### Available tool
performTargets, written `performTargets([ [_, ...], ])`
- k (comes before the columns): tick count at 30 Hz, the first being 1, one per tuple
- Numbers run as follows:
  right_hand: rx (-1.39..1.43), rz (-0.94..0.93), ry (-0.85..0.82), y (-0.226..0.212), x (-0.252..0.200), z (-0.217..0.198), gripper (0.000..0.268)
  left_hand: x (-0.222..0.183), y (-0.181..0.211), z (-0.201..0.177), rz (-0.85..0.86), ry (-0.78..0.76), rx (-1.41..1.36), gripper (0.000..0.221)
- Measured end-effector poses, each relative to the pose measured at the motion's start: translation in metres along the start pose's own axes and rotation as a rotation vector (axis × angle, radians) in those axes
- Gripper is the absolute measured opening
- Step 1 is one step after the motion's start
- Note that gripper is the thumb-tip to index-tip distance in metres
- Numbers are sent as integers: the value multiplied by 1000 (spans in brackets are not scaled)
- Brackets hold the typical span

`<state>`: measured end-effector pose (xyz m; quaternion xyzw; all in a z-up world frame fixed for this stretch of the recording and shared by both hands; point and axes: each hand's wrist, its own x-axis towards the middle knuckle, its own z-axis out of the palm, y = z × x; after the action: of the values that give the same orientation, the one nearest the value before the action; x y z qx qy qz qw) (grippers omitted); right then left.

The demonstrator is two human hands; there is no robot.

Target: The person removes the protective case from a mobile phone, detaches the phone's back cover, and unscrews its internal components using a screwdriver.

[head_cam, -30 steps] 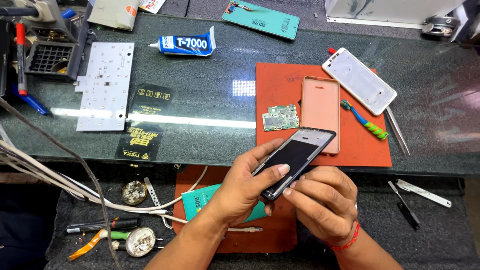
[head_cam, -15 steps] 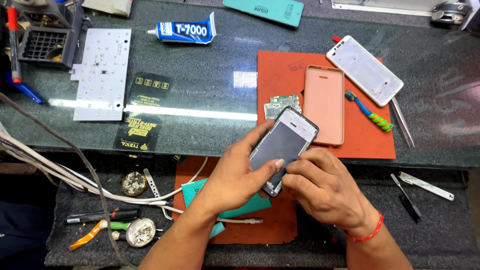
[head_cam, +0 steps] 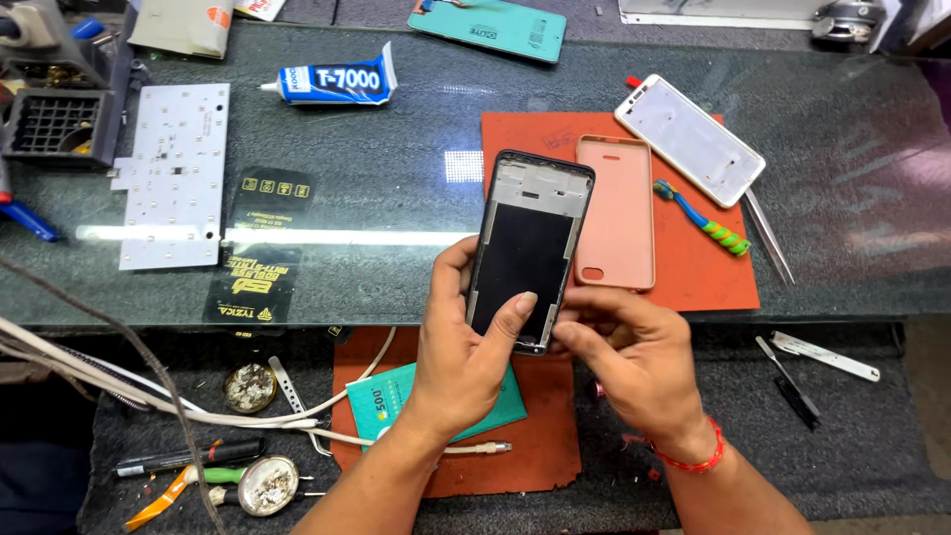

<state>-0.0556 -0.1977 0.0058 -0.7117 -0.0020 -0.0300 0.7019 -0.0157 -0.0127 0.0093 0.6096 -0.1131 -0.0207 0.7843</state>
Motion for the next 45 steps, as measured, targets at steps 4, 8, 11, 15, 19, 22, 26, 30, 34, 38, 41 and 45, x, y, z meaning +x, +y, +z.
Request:
performTargets([
  [4,-7,191,25,2,8,-11,22,-4,-5,6,68,7,126,51],
  [8,-80,199,-14,-7,11,-19,21,-4,-10,12,42,42,101,50],
  [11,-124,190,-38,-10,12,-20,22,-2,-10,11,-12,39,42,50],
  [15,-132,167,59,-12,15,-32,23,-2,-13,10,-10,86,-5,50],
  [19,-127,132,216,-15,23,-43,21,0,-13,6,-50,66,-59,50],
  [22,-278,6,396,-20,25,-43,19,3,-9,3,-149,9,-318,54],
  [26,-686,-192,415,-32,25,-36,20,8,1,-3,-411,-70,-589,70],
  [30,-864,-497,372,-38,16,-23,24,9,8,-10,-489,-210,-746,70],
  [34,-763,-821,113,-34,4,-9,28,12,15,-16,-580,-196,-802,71],
  [38,-768,-1025,-5,-33,2,-4,35,11,23,-16,-694,-323,-863,68],
  [41,-760,-1092,-27,-37,1,-6,36,8,21,-10,-762,-448,-861,66],
  [45,-803,-1093,4,-39,0,-7,32,5,11,-7,-818,-544,-913,63],
])
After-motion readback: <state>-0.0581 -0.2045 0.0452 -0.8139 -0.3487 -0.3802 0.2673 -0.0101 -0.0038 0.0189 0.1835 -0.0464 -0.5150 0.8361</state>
